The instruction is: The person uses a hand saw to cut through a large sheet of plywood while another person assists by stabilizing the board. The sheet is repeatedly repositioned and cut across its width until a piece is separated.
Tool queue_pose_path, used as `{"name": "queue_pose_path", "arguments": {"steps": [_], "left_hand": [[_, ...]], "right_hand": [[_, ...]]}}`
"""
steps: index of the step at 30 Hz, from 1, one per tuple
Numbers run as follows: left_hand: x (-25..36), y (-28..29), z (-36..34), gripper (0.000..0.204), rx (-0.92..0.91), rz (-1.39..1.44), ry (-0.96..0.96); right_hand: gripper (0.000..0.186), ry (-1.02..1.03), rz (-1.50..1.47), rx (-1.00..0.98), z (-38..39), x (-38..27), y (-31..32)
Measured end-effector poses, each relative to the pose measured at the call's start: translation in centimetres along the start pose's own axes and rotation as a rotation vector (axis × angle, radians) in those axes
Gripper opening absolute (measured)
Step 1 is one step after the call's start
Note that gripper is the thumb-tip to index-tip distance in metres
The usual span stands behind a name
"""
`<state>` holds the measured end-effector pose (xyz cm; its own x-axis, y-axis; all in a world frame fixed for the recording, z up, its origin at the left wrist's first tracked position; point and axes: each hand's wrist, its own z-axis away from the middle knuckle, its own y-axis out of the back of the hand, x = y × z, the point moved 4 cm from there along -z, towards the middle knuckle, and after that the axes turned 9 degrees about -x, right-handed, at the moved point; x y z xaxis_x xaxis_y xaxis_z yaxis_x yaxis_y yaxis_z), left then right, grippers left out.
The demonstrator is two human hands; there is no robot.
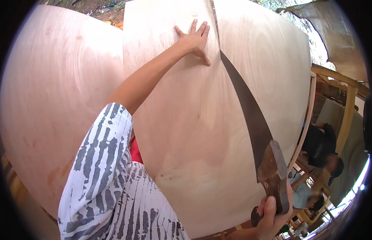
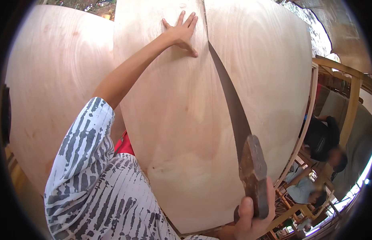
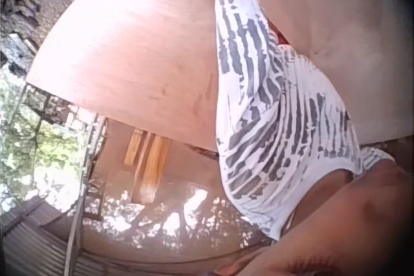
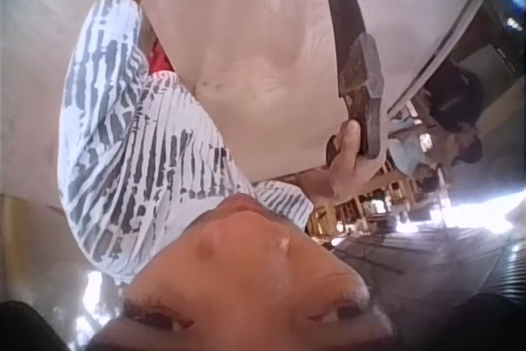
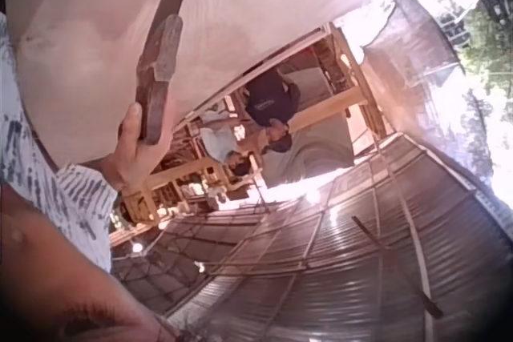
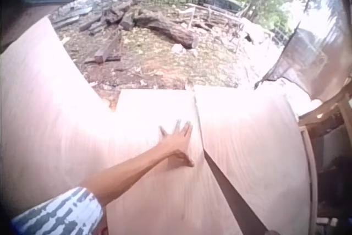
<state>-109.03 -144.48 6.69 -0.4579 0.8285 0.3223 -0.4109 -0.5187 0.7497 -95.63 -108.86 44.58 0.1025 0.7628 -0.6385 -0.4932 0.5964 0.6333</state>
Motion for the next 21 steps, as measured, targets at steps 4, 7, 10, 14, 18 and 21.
{"name": "queue_pose_path", "arguments": {"steps": [4,7,10,14,18,21], "left_hand": [[-2.7,-0.3,1.6,0.16,-0.007,-0.031,0.071],[0.2,-0.7,0.1,0.161,0.001,0.057,-0.048],[2.2,-0.3,-0.6,0.162,-0.019,0.053,-0.073],[-1.9,-0.6,0.5,0.161,-0.027,-0.001,0.013],[0.4,0.1,0.2,0.161,0.003,-0.005,-0.009],[0.3,-0.1,0.2,0.16,0.009,-0.009,-0.001]], "right_hand": [[0.046,0.184,0.009,-0.2,-13.7,2.0,-11.0],[0.043,0.392,0.094,-0.122,-26.2,2.4,-17.8],[0.046,0.227,0.38,-0.118,-27.5,-0.6,-16.1],[0.05,0.092,0.125,-0.27,-19.3,-0.5,-12.1],[0.052,-0.088,0.049,-0.131,-2.6,0.2,-0.2],[0.051,-0.006,0.072,-0.106,-0.3,-0.4,0.0]]}}
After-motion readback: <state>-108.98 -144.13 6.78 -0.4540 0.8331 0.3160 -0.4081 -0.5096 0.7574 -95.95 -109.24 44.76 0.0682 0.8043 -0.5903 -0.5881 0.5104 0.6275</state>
